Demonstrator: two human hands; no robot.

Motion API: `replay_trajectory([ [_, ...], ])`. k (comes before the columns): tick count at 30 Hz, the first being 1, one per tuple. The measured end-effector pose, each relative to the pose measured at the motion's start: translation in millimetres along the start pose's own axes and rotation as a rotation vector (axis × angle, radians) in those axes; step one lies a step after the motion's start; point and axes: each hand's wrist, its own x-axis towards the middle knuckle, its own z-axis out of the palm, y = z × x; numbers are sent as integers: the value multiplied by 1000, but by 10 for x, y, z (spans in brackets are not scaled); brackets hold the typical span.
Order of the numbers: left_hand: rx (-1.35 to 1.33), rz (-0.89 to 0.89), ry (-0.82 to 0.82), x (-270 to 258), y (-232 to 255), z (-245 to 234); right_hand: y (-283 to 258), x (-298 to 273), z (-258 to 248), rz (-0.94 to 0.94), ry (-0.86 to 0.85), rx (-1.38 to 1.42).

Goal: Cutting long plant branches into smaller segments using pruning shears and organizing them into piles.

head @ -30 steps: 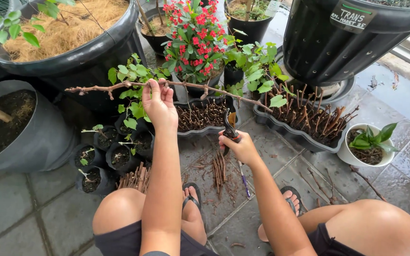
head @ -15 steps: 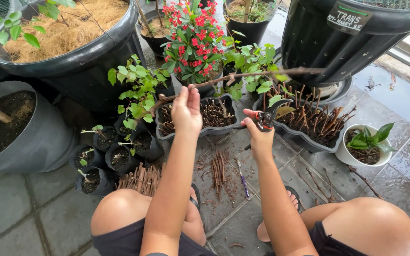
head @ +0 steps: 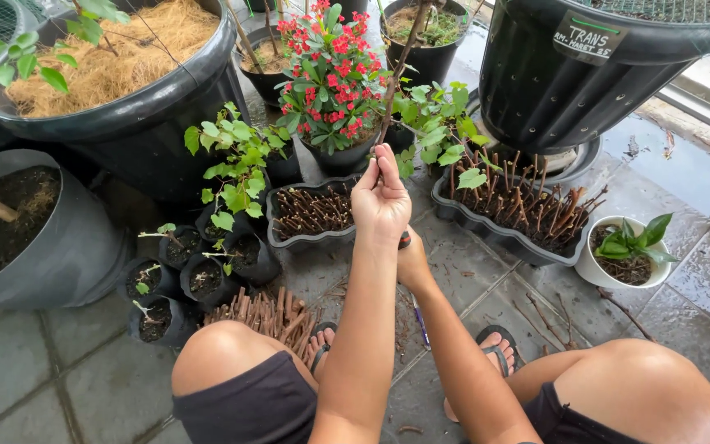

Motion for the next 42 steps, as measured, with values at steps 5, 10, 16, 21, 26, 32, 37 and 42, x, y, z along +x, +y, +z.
replay_trajectory([
  [5, 22, -1, -12, -85, -79, -9, -146, -47, 61, 26, 26, -52],
  [10, 739, -194, 81, -426, 164, 33, -287, -51, 1, 2, 61, -189],
  [16, 1487, 384, 225, -666, 285, 694, -949, -124, 46, 0, -1, -305],
  [21, 1669, 757, 228, -899, 526, 758, -943, -243, 107, 38, -17, -280],
  [26, 1946, 626, 192, -1073, 438, 680, -918, -172, 65, -26, -27, -329],
  [32, 2090, 354, 129, -768, 468, 322, -927, -206, 52, -63, -43, -356],
  [37, 2062, 251, -36, -485, 628, 259, -997, -243, 46, -33, -96, -327],
  [42, 2051, 456, -111, -477, 736, 577, -1227, -197, -97, -72, -89, -289],
])
